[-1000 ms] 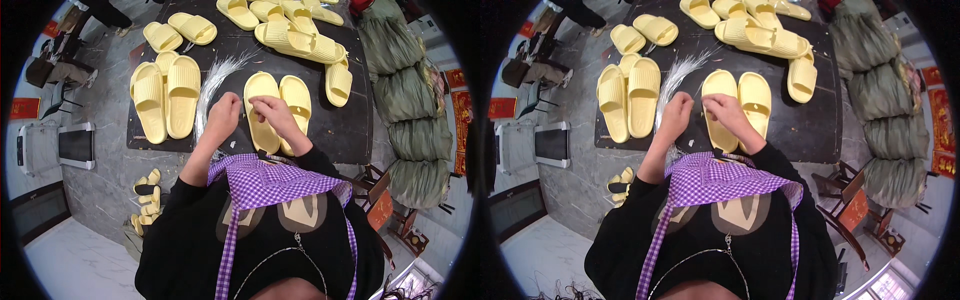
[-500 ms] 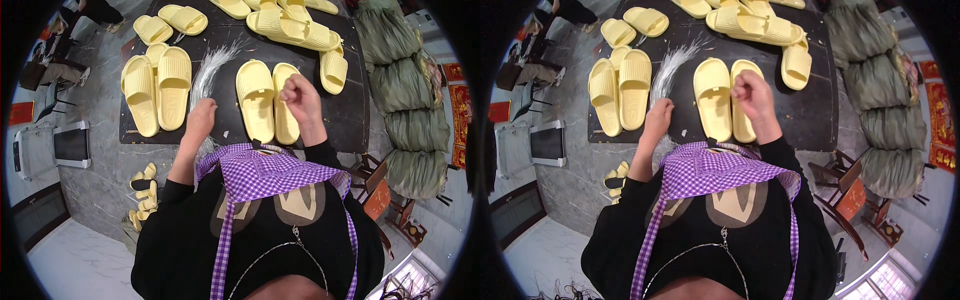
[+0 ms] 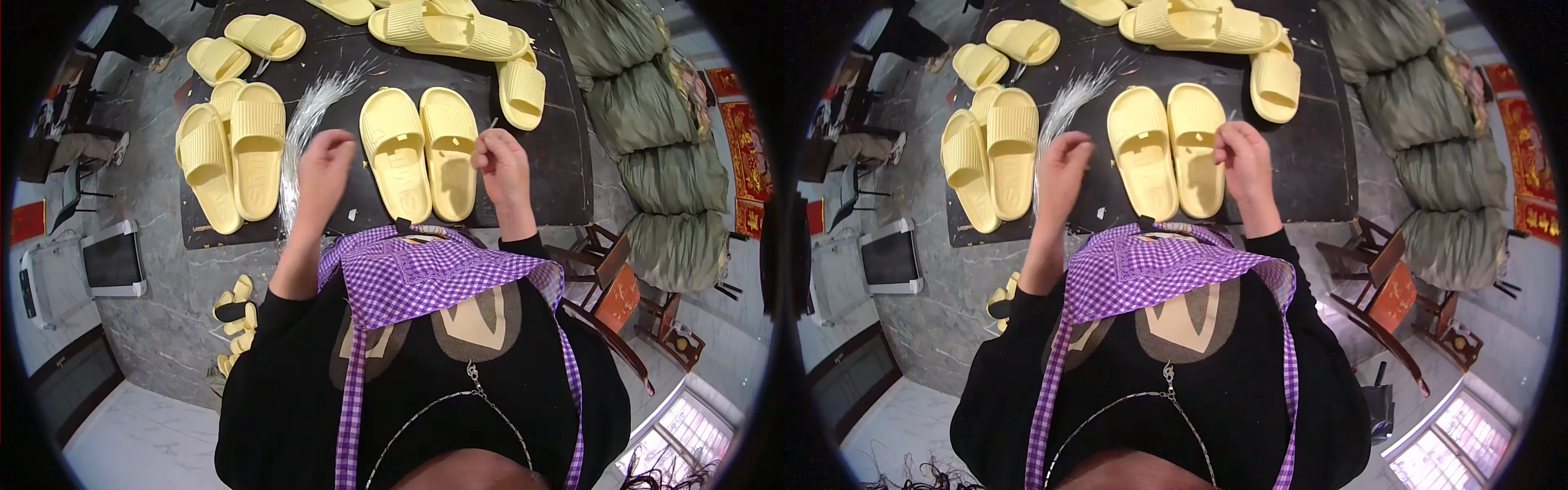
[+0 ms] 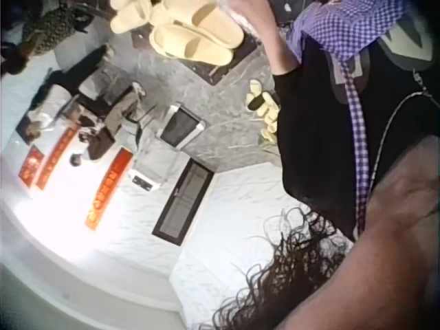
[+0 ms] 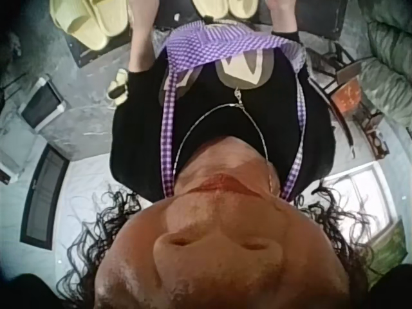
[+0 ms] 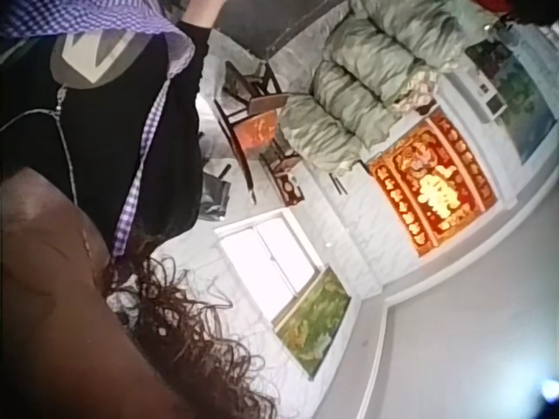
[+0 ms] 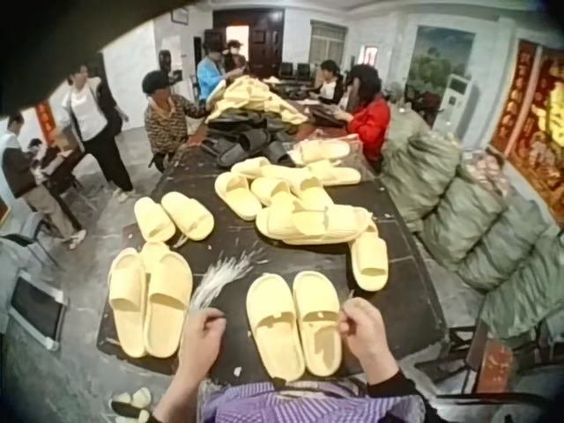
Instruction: The person pairs slippers by threading plastic tag fasteners through them by hand, then collects and fastens additional slippers together from the table and floor.
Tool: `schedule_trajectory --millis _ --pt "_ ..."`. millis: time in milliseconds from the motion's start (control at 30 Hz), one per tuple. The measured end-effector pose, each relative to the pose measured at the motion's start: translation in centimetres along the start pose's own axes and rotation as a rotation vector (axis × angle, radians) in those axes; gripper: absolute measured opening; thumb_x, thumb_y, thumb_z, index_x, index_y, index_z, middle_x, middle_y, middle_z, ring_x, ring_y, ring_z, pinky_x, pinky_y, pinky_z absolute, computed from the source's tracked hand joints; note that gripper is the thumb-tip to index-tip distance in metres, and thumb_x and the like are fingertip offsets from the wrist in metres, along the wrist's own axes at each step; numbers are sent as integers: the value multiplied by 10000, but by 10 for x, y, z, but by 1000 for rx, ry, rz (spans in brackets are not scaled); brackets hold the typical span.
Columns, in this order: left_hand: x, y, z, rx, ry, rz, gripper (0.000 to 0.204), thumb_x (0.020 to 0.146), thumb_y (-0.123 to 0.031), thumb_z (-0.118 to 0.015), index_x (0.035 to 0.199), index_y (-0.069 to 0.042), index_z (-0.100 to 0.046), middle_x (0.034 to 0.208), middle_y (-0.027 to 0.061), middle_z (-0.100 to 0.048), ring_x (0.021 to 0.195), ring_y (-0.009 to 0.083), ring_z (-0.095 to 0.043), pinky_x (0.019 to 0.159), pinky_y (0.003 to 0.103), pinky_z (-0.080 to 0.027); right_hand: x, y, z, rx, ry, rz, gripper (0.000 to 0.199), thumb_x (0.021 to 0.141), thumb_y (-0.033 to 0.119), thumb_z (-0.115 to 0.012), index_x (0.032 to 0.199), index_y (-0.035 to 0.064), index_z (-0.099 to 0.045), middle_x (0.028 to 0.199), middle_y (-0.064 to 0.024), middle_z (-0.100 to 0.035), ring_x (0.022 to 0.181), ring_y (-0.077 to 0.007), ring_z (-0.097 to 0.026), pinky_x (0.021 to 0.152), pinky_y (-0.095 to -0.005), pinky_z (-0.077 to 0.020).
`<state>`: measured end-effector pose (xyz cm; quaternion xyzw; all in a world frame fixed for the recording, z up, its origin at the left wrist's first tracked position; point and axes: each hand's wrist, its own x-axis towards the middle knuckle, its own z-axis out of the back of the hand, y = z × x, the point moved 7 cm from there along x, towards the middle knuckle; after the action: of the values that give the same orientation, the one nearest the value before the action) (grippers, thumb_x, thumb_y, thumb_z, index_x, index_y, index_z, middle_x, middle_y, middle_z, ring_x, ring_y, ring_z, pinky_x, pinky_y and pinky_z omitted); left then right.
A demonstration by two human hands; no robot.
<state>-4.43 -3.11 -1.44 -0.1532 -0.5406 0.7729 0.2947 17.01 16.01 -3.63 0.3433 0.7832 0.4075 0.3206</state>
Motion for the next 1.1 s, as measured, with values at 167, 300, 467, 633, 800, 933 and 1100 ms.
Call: schedule_trajectory --millis 167,300,467,633,800,933,1100 --pt "-20 -30 -88 -372 464 137 165 830 -124 -582 929 3 -617 794 24 -628 599 62 -543 527 190 -445 -4 -12 -19 -183 46 -4 98 855 86 -530 791 16 -554 669 -26 -534 529 -87 -478 492 -206 -395" --pt "-45 -17 -123 -440 761 375 169 855 -101 -541 954 26 -591 707 23 -597 497 28 -444 434 162 -341 -5 -19 -8 -272 36 -31 110 847 104 -543 778 21 -560 648 -17 -533 511 -85 -479 479 -205 -393" --pt "-68 5 -133 -366 963 579 137 847 -97 -532 835 30 -585 620 45 -569 422 47 -401 374 180 -283 -12 -38 20 -740 -15 -176 159 817 135 -562 739 -2 -580 621 -29 -558 490 -92 -497 462 -225 -401" --pt "-79 25 -147 -563 963 909 145 829 -77 -531 719 16 -544 547 62 -519 371 80 -361 345 207 -243 -5 -47 27 -1021 21 -71 194 801 154 -566 749 -29 -602 624 -49 -586 492 -97 -519 464 -246 -415" --pt "-74 35 -161 -752 936 1059 109 813 -73 -535 754 18 -536 619 86 -537 418 99 -397 362 223 -262 -3 -22 28 -1096 -5 78 197 809 146 -549 777 -35 -621 637 -57 -600 515 -93 -532 486 -254 -427" --pt "-66 28 -180 -801 771 1090 89 822 -69 -518 771 4 -519 683 94 -561 480 108 -444 398 240 -312 7 -5 43 -1009 -71 79 182 810 132 -550 801 -32 -627 636 -56 -597 519 -96 -530 490 -250 -424" --pt "-55 22 -212 -916 603 1105 94 884 -107 -474 908 -16 -478 734 85 -561 533 113 -466 459 242 -349 37 10 45 -997 -113 190 186 804 155 -561 809 -15 -637 667 -120 -618 605 -185 -596 573 -294 -460"
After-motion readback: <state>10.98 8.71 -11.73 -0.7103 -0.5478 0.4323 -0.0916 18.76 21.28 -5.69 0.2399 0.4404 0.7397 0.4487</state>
